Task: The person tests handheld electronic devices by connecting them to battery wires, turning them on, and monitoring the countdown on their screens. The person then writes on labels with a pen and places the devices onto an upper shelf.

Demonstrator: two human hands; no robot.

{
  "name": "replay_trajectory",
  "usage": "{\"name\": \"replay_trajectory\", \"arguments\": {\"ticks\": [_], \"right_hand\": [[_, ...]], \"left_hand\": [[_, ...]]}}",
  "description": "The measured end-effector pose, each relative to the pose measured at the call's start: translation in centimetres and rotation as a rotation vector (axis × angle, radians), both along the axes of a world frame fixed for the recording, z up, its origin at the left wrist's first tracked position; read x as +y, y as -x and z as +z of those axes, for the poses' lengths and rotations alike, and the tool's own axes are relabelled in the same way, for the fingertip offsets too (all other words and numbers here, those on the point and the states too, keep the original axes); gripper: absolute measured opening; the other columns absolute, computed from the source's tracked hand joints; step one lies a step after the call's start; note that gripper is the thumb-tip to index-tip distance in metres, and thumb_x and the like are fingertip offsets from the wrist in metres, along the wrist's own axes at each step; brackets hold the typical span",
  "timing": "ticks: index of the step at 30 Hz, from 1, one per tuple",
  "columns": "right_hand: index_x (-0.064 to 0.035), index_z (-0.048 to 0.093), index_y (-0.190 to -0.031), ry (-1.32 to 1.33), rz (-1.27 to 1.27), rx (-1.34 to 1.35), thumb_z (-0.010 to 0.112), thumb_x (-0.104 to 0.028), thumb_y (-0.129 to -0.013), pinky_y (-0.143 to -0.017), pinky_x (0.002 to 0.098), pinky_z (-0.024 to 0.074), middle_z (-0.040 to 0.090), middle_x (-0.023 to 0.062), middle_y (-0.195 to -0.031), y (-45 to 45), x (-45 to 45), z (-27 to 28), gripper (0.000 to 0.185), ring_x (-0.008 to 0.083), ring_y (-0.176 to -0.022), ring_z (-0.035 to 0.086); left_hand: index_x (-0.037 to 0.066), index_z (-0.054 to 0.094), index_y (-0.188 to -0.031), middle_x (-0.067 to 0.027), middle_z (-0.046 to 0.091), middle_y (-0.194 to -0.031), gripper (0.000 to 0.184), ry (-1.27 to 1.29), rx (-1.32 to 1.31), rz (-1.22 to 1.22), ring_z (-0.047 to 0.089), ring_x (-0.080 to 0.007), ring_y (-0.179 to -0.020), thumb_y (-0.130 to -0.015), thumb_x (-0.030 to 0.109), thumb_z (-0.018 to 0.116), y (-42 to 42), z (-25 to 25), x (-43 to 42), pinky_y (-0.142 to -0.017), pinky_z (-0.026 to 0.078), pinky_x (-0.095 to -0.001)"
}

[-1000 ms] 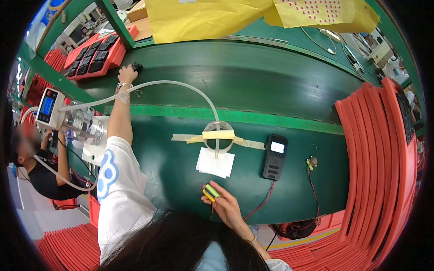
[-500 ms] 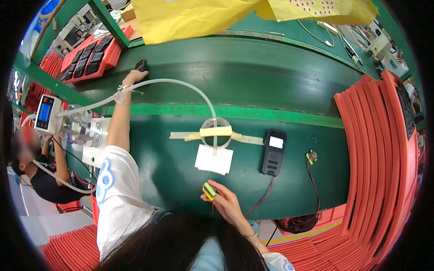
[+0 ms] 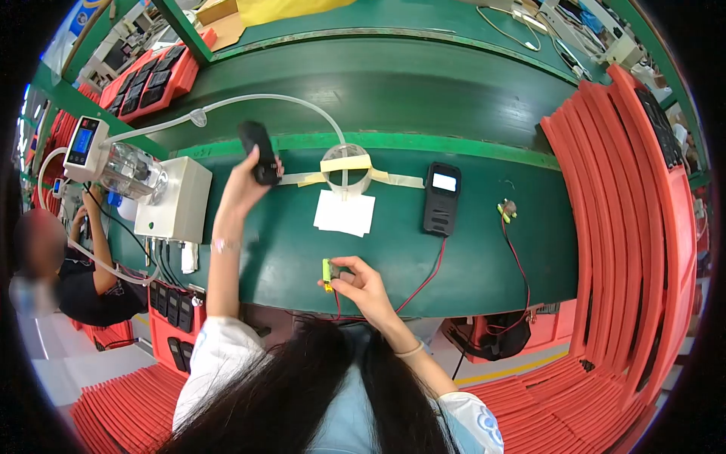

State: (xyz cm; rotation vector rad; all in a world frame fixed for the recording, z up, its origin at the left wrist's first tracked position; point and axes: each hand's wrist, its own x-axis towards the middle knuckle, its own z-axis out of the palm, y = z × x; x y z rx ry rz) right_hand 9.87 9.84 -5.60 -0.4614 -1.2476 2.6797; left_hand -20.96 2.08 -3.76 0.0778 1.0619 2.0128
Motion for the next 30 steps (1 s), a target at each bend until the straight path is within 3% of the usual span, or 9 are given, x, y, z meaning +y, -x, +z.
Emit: {"name": "replay_trajectory", "arguments": {"ticks": [6,9,13,14,17,18,25,27,30], "right_hand": [[0.0025,0.051,-0.117,-0.3,-0.163,-0.047,0.057,0.003,-0.086,-0.088,0.0311,0.0467,0.054,0.0104,-0.116,1.5,-0.9,1.6,0.032,0.0194,-0.104,0.058],[-0.0011,0.059,-0.105,-0.955,-0.111,0.027,0.069,-0.006,-0.077,-0.097,0.0353,0.0416,0.049,0.0134,-0.125,2.6,-1.0,4.6,0.031,0.0272,-0.114,0.052],[0.0003,0.058,-0.105,-0.962,-0.137,-0.042,0.071,-0.007,-0.075,-0.099,0.0382,0.0415,0.047,0.0179,-0.133,2.5,-1.0,5.0,0.034,0.0307,-0.12,0.051],[0.005,0.054,-0.104,-0.904,-0.175,-0.018,0.069,-0.003,-0.077,-0.093,0.0367,0.0485,0.051,0.0208,-0.13,2.6,-0.7,4.3,0.032,0.0279,-0.116,0.055],[0.0086,0.05,-0.102,-0.697,-0.138,-0.075,0.066,0.001,-0.08,-0.084,0.0338,0.0548,0.056,0.0229,-0.124,2.4,-0.2,5.0,0.029,0.0246,-0.107,0.061],[0.0089,0.048,-0.1,-0.78,-0.213,-0.028,0.065,0.001,-0.08,-0.077,0.0334,0.0576,0.059,0.0238,-0.119,2.5,-0.3,4.3,0.027,0.0233,-0.098,0.064],[0.0085,0.047,-0.098,-0.855,-0.268,-0.017,0.066,0.002,-0.081,-0.076,0.0317,0.0567,0.062,0.0211,-0.112,2.9,-0.7,3.6,0.026,0.021,-0.093,0.066],[0.0045,0.048,-0.099,-0.441,-0.02,-0.115,0.065,-0.004,-0.084,-0.065,0.0277,0.0553,0.066,0.0169,-0.098,2.7,-0.2,3.8,0.023,0.0187,-0.079,0.067],[0.0041,0.048,-0.099,-0.276,0.03,0.101,0.062,-0.006,-0.088,-0.06,0.0255,0.0516,0.067,0.0112,-0.089,2.6,0.1,3.3,0.02,0.0128,-0.075,0.064]], "left_hand": [[0.0,0.044,-0.125,-0.0081,0.056,-0.111,0.049,0.073,0.329,0.219,0.054,-0.0202,-0.105,-0.081,0.006,0.062,-15.7,2.5,-3.7,-0.095,0.041,-0.0341],[0.0,0.043,-0.128,-0.0086,0.054,-0.113,0.051,-0.006,0.191,0.229,0.053,-0.0206,-0.107,-0.081,0.009,0.061,-18.8,2.2,-3.3,-0.096,0.04,-0.0345],[-0.001,0.038,-0.131,-0.011,0.051,-0.116,0.057,-0.156,0.174,0.163,0.051,-0.0222,-0.11,-0.081,0.016,0.06,-18.6,1.6,-2.8,-0.099,0.038,-0.036],[-0.002,0.037,-0.132,-0.0117,0.051,-0.117,0.06,-0.241,0.175,0.092,0.05,-0.0225,-0.111,-0.079,0.017,0.06,-18.6,1.7,-2.6,-0.1,0.038,-0.0362],[-0.002,0.035,-0.133,-0.0129,0.049,-0.119,0.064,-0.197,0.243,0.058,0.047,-0.0237,-0.115,-0.077,0.018,0.058,-18.7,2.1,-1.9,-0.102,0.035,-0.0371],[-0.002,0.035,-0.134,-0.0131,0.048,-0.121,0.064,-0.187,0.283,0.06,0.046,-0.0243,-0.116,-0.076,0.017,0.058,-18.7,2.3,-1.7,-0.103,0.034,-0.0373],[-0.002,0.036,-0.134,-0.0146,0.045,-0.127,0.063,-0.092,0.31,0.121,0.045,-0.0247,-0.119,-0.078,0.017,0.056,-19.5,2.4,-2.3,-0.104,0.032,-0.0376],[-0.001,0.033,-0.136,-0.0152,0.044,-0.129,0.065,-0.008,0.384,0.051,0.045,-0.0249,-0.119,-0.08,0.019,0.056,-19.1,2.3,-3.2,-0.103,0.034,-0.0381],[0.001,0.024,-0.14,-0.014,0.044,-0.129,0.08,-0.091,0.542,-0.007,0.049,-0.0245,-0.114,-0.082,0.036,0.067,-17.6,1.6,-4.9,-0.097,0.041,-0.036]]}}
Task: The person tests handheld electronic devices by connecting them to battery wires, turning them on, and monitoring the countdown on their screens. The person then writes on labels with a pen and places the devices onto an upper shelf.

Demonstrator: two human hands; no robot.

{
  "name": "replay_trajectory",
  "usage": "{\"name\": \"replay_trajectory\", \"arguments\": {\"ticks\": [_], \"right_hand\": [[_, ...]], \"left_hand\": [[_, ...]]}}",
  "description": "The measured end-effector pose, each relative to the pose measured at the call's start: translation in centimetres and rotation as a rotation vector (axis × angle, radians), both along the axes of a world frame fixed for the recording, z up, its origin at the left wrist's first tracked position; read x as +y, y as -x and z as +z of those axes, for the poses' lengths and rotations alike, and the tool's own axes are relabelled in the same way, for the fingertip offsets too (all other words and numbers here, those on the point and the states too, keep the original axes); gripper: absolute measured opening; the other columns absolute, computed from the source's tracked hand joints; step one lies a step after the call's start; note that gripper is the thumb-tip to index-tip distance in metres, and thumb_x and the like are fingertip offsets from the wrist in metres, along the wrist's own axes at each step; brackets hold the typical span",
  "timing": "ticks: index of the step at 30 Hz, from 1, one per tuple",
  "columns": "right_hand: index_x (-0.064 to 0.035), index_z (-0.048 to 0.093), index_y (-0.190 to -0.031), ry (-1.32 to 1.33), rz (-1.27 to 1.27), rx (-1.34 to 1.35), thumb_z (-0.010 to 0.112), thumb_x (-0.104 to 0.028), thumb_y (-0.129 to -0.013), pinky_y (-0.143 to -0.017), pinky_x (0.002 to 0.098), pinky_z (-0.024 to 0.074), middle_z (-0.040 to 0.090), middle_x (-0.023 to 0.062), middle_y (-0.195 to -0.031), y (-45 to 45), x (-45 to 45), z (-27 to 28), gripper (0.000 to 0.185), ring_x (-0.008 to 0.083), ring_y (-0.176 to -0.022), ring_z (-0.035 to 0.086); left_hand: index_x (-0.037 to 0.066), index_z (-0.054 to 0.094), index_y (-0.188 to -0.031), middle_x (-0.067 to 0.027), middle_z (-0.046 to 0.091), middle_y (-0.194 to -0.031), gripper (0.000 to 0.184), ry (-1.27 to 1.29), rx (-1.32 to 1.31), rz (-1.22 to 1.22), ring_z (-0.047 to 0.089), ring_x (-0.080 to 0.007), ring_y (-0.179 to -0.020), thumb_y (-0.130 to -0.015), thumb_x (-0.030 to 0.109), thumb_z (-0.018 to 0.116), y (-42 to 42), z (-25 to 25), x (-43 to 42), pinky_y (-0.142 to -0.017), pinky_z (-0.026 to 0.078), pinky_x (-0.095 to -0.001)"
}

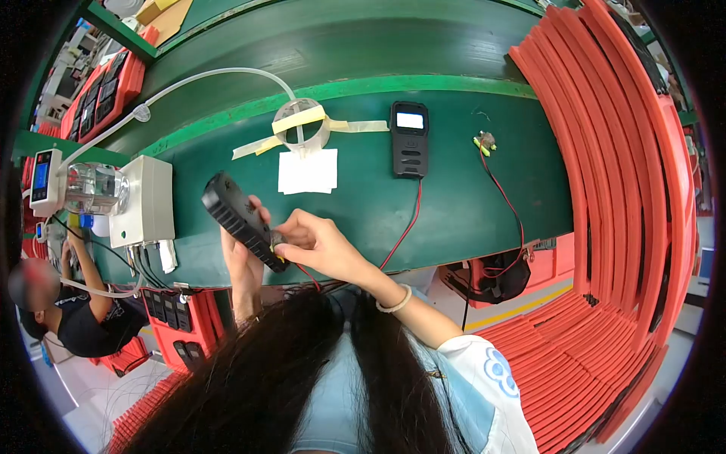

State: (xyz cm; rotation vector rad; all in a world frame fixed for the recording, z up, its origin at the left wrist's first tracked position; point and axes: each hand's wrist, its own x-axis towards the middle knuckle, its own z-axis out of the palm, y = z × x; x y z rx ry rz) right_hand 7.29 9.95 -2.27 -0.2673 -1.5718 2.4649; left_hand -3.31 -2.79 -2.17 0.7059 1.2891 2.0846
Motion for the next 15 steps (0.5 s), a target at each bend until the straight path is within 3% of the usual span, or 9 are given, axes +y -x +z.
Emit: {"name": "replay_trajectory", "arguments": {"ticks": [4,6,9,11,12,13,15], "right_hand": [[0.0043,0.055,-0.099,0.267,0.161,0.022,0.058,-0.006,-0.09,-0.07,0.0262,0.052,0.067,0.0123,-0.092,-0.7,0.7,1.3,0.014,0.0144,-0.08,0.066],[0.001,0.062,-0.098,-0.549,0.002,-0.154,0.057,-0.008,-0.09,-0.071,0.0255,0.0506,0.068,0.0105,-0.09,-1.2,2.2,3.0,0.013,0.0121,-0.075,0.065],[-0.0018,0.066,-0.095,-0.966,-0.561,-0.181,0.058,-0.002,-0.086,-0.069,0.0259,0.0491,0.068,0.0081,-0.088,-2.3,6.3,2.8,0.012,0.0138,-0.076,0.064],[-0.0004,0.063,-0.102,-1.153,-0.842,-0.316,0.061,-0.003,-0.083,-0.072,0.0302,0.0494,0.064,0.0123,-0.099,-3.5,10.3,1.0,0.019,0.0196,-0.082,0.063],[0.0001,0.058,-0.111,-1.522,-0.899,-0.404,0.065,-0.01,-0.083,-0.077,0.0342,0.0486,0.06,0.0142,-0.106,-4.3,12.0,0.6,0.031,0.0218,-0.091,0.06],[-0.0003,0.052,-0.122,-1.558,-0.922,-0.554,0.067,-0.017,-0.084,-0.08,0.0368,0.0474,0.058,0.0151,-0.109,-5.1,13.2,-0.9,0.044,0.0228,-0.098,0.057],[-0.0007,0.048,-0.129,-1.281,-0.811,-0.744,0.067,-0.02,-0.085,-0.077,0.0346,0.0487,0.059,0.0153,-0.105,-5.5,14.4,-2.1,0.052,0.0231,-0.091,0.059]], "left_hand": [[0.002,0.031,-0.139,-0.0114,0.047,-0.127,0.079,0.07,-0.187,0.048,0.053,-0.0169,-0.108,-0.08,0.033,0.073,-0.2,-0.6,-0.2,-0.092,0.044,-0.0299],[-0.001,0.034,-0.137,-0.0081,0.055,-0.117,0.069,0.136,-0.164,0.162,0.056,-0.0132,-0.102,-0.083,0.024,0.07,-0.1,0.2,0.2,-0.09,0.044,-0.0283],[-0.001,0.039,-0.134,-0.0076,0.061,-0.105,0.057,0.252,-0.124,0.368,0.058,-0.012,-0.09,-0.086,0.013,0.066,1.6,0.4,-0.5,-0.084,0.044,-0.0265],[-0.002,0.039,-0.132,-0.0101,0.062,-0.102,0.055,0.428,-0.003,0.467,0.058,-0.0114,-0.088,-0.086,0.011,0.066,3.4,-0.3,-1.9,-0.078,0.045,-0.0251],[-0.003,0.039,-0.132,-0.0111,0.062,-0.103,0.055,0.489,0.082,0.507,0.058,-0.0115,-0.09,-0.086,0.011,0.067,4.1,-1.2,-2.4,-0.078,0.045,-0.0248],[-0.003,0.039,-0.132,-0.0121,0.062,-0.105,0.056,0.551,0.167,0.546,0.057,-0.0117,-0.091,-0.086,0.011,0.067,4.7,-2.5,-2.8,-0.078,0.046,-0.0245],[-0.004,0.038,-0.132,-0.0126,0.062,-0.106,0.058,0.522,0.207,0.571,0.058,-0.0121,-0.093,-0.086,0.011,0.068,5.3,-4.3,-2.8,-0.079,0.045,-0.0237]]}}
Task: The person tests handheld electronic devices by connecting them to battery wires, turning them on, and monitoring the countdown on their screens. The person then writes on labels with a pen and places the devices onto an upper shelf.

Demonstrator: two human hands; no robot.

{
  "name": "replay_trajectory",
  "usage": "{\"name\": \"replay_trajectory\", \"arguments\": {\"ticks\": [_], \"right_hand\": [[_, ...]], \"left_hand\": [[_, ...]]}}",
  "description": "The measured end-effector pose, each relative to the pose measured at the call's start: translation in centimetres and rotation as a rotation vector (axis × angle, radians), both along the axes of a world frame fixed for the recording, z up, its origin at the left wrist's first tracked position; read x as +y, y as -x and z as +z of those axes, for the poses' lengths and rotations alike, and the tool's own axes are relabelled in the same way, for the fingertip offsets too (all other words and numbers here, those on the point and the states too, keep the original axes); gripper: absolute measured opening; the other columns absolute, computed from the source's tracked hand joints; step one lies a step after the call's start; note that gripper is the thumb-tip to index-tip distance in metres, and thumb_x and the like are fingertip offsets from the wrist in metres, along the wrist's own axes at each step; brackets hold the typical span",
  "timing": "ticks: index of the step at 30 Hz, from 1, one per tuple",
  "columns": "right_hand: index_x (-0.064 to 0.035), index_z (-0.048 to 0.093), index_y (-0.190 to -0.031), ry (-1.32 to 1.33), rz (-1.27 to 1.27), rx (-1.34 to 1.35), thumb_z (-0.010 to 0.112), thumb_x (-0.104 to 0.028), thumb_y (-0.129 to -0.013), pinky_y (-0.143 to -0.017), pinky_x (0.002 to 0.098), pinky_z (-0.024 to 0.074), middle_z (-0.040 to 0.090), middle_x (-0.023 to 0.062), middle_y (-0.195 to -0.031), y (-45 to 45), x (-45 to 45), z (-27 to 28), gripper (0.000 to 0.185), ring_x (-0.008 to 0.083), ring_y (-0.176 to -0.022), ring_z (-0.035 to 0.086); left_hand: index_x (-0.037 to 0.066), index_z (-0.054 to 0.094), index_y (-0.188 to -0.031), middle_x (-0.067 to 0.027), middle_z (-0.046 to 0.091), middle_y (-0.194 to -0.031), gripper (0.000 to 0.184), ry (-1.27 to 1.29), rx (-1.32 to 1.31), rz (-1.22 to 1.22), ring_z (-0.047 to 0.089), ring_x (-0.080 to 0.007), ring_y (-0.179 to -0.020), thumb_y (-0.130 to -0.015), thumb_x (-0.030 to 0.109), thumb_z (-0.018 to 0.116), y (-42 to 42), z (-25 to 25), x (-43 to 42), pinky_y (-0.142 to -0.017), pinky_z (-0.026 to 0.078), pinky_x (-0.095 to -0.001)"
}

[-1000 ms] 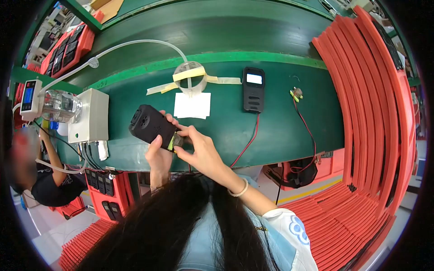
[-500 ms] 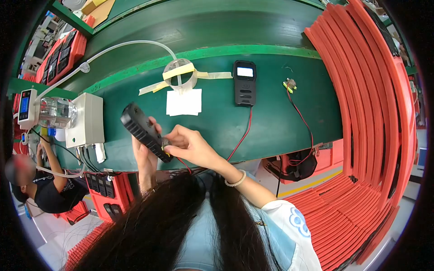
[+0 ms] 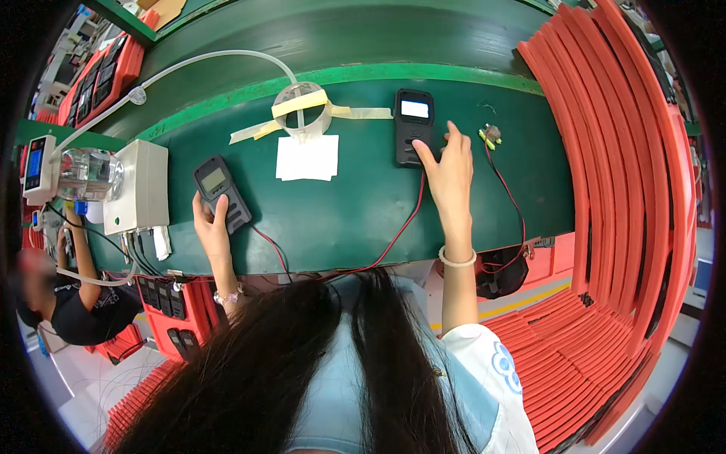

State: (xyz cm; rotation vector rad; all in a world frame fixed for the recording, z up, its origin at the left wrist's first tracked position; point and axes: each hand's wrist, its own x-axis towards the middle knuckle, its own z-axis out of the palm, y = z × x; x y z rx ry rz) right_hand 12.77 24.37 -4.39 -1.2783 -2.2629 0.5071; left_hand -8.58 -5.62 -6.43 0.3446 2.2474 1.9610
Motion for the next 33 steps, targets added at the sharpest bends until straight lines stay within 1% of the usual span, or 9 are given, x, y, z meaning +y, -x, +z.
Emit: {"name": "replay_trajectory", "arguments": {"ticks": [1,2,4,5,11,22,28,33], "right_hand": [[-0.0025,0.044,-0.135,0.23,0.033,0.162,0.066,-0.019,-0.087,-0.068,0.0281,0.0471,0.059,0.0098,-0.095,0.2,-0.1,0.6,0.055,0.0165,-0.075,0.056],[-0.0025,0.044,-0.135,0.236,0.036,0.159,0.066,-0.019,-0.087,-0.068,0.0281,0.0471,0.059,0.0098,-0.095,0.3,-0.1,-0.1,0.055,0.0165,-0.075,0.056],[-0.0048,0.043,-0.138,0.304,0.186,0.359,0.063,-0.016,-0.088,-0.06,0.0227,0.0412,0.055,0.0035,-0.086,0.4,0.1,-1.4,0.055,0.0095,-0.065,0.046],[-0.0071,0.044,-0.138,0.279,0.193,0.371,0.06,-0.013,-0.09,-0.058,0.0218,0.0369,0.05,0.0002,-0.082,0.3,0.1,-1.7,0.051,0.0067,-0.065,0.04],[-0.0072,0.049,-0.134,0.266,0.191,0.377,0.058,-0.012,-0.091,-0.059,0.0222,0.0382,0.049,0.0004,-0.08,0.5,-0.3,-1.3,0.044,0.0072,-0.065,0.041],[-0.0079,0.05,-0.134,0.268,0.183,0.378,0.057,-0.014,-0.092,-0.059,0.0216,0.038,0.051,0.0005,-0.081,0.5,-0.4,-1.2,0.043,0.007,-0.065,0.041],[-0.0076,0.05,-0.133,0.262,0.189,0.388,0.057,-0.014,-0.092,-0.058,0.0212,0.0377,0.05,0.0001,-0.081,0.5,-0.4,-1.2,0.043,0.0067,-0.065,0.041],[-0.0077,0.05,-0.134,0.255,0.194,0.393,0.057,-0.014,-0.091,-0.058,0.0213,0.0379,0.05,0.0,-0.08,0.5,-0.4,-1.3,0.043,0.0069,-0.064,0.041]], "left_hand": [[-0.004,0.037,-0.133,-0.0123,0.063,-0.106,0.058,0.011,-0.007,-0.005,0.058,-0.0124,-0.093,-0.085,0.011,0.068,0.2,-0.3,0.0,-0.079,0.045,-0.0232],[-0.004,0.036,-0.133,-0.0119,0.063,-0.106,0.059,0.024,-0.016,-0.011,0.058,-0.0127,-0.093,-0.085,0.011,0.068,0.3,-0.4,0.0,-0.08,0.045,-0.0228],[-0.004,0.036,-0.134,-0.0106,0.063,-0.105,0.059,0.036,0.025,-0.017,0.058,-0.0123,-0.091,-0.086,0.01,0.067,0.0,0.2,0.8,-0.078,0.046,-0.0227],[-0.004,0.036,-0.133,-0.0102,0.063,-0.103,0.059,0.032,0.02,-0.022,0.058,-0.0119,-0.09,-0.086,0.01,0.067,-0.1,0.4,0.9,-0.078,0.046,-0.0228],[-0.004,0.036,-0.133,-0.0094,0.062,-0.102,0.057,0.023,0.007,-0.025,0.057,-0.011,-0.087,-0.086,0.008,0.066,0.0,0.3,0.9,-0.075,0.046,-0.0225],[-0.004,0.037,-0.133,-0.0101,0.062,-0.105,0.057,0.035,0.023,-0.01,0.057,-0.0111,-0.089,-0.086,0.008,0.066,-0.1,0.4,1.1,-0.076,0.045,-0.0226],[-0.004,0.037,-0.133,-0.0086,0.062,-0.101,0.056,0.02,0.035,-0.014,0.056,-0.0106,-0.087,-0.086,0.009,0.066,0.0,0.1,0.9,-0.074,0.046,-0.0223],[-0.004,0.039,-0.132,-0.0068,0.061,-0.096,0.057,0.069,0.062,-0.009,0.054,-0.0094,-0.082,-0.086,0.012,0.068,0.1,-0.1,0.7,-0.07,0.045,-0.0218]]}}
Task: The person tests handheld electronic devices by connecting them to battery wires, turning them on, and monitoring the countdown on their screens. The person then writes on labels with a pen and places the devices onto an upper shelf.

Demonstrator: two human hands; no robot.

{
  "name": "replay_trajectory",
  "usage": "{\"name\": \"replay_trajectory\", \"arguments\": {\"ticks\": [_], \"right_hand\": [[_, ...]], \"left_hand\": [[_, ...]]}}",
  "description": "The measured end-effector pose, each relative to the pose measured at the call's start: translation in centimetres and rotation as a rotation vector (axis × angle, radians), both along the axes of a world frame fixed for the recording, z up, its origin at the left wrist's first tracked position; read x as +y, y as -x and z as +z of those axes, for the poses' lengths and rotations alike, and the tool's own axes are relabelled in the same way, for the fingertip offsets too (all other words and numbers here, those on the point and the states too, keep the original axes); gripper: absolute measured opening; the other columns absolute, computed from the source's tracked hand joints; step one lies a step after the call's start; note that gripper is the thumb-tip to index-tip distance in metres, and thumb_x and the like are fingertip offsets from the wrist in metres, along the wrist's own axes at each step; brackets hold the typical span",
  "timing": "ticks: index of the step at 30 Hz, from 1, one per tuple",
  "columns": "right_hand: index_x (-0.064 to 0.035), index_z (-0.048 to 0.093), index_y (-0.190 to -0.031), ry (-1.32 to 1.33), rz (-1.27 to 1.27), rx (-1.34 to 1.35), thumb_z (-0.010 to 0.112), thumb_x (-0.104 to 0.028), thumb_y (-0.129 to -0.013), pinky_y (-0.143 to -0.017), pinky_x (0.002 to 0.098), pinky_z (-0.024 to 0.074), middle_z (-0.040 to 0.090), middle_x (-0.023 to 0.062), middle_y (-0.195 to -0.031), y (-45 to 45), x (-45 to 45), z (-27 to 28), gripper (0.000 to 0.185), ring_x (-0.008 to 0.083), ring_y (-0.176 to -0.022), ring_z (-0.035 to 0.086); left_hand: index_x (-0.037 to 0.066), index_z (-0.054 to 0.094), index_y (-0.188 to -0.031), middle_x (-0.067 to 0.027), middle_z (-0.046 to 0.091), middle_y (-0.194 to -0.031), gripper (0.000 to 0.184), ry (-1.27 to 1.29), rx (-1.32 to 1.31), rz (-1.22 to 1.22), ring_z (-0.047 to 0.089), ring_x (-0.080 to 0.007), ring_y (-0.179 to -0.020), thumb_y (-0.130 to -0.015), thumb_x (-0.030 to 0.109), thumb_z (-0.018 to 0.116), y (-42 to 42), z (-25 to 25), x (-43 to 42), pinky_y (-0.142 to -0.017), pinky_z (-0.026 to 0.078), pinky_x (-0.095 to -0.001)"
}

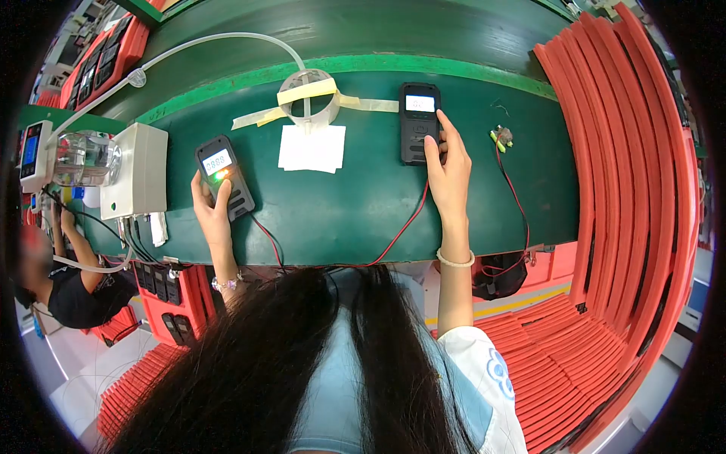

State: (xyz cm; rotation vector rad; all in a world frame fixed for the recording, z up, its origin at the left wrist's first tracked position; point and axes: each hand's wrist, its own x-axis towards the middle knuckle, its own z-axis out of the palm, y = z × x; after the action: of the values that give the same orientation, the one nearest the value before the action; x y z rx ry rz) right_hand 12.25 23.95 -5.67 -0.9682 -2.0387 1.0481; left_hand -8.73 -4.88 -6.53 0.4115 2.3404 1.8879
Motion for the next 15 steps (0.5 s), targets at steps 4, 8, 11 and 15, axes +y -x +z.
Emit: {"name": "replay_trajectory", "arguments": {"ticks": [4,8,11,15], "right_hand": [[-0.0078,0.049,-0.134,0.01,-0.002,-0.013,0.057,-0.014,-0.091,-0.059,0.0214,0.0385,0.05,0.0001,-0.08,0.0,0.0,0.1,0.044,0.0071,-0.065,0.041],[-0.0079,0.049,-0.134,0.005,-0.001,-0.015,0.057,-0.014,-0.092,-0.059,0.0214,0.0387,0.05,0.0003,-0.08,-0.1,0.1,0.0,0.043,0.0069,-0.065,0.041],[-0.0078,0.049,-0.134,0.003,0.001,-0.019,0.057,-0.014,-0.092,-0.059,0.0214,0.0389,0.05,0.0003,-0.08,-0.1,0.1,-0.2,0.043,0.0068,-0.065,0.042],[-0.0077,0.049,-0.134,0.013,0.001,-0.018,0.057,-0.014,-0.092,-0.059,0.0215,0.0392,0.051,0.0006,-0.08,-0.1,0.1,-0.1,0.043,0.0068,-0.066,0.043]], "left_hand": [[-0.004,0.039,-0.131,-0.0065,0.062,-0.094,0.057,0.005,0.002,0.014,0.054,-0.0091,-0.081,-0.085,0.013,0.068,0.0,0.0,0.1,-0.07,0.044,-0.0222],[-0.004,0.04,-0.131,-0.006,0.062,-0.092,0.057,-0.024,0.008,0.027,0.053,-0.0086,-0.077,-0.085,0.014,0.068,-0.1,0.0,0.3,-0.067,0.042,-0.0222],[-0.005,0.04,-0.13,-0.0049,0.061,-0.09,0.057,0.007,0.022,0.034,0.05,-0.0079,-0.073,-0.085,0.015,0.068,0.0,-0.3,0.1,-0.063,0.04,-0.0218],[-0.005,0.042,-0.129,-0.003,0.057,-0.082,0.056,0.053,0.042,0.042,0.045,-0.007,-0.068,-0.085,0.016,0.068,0.3,-0.9,-0.3,-0.059,0.036,-0.0222]]}}
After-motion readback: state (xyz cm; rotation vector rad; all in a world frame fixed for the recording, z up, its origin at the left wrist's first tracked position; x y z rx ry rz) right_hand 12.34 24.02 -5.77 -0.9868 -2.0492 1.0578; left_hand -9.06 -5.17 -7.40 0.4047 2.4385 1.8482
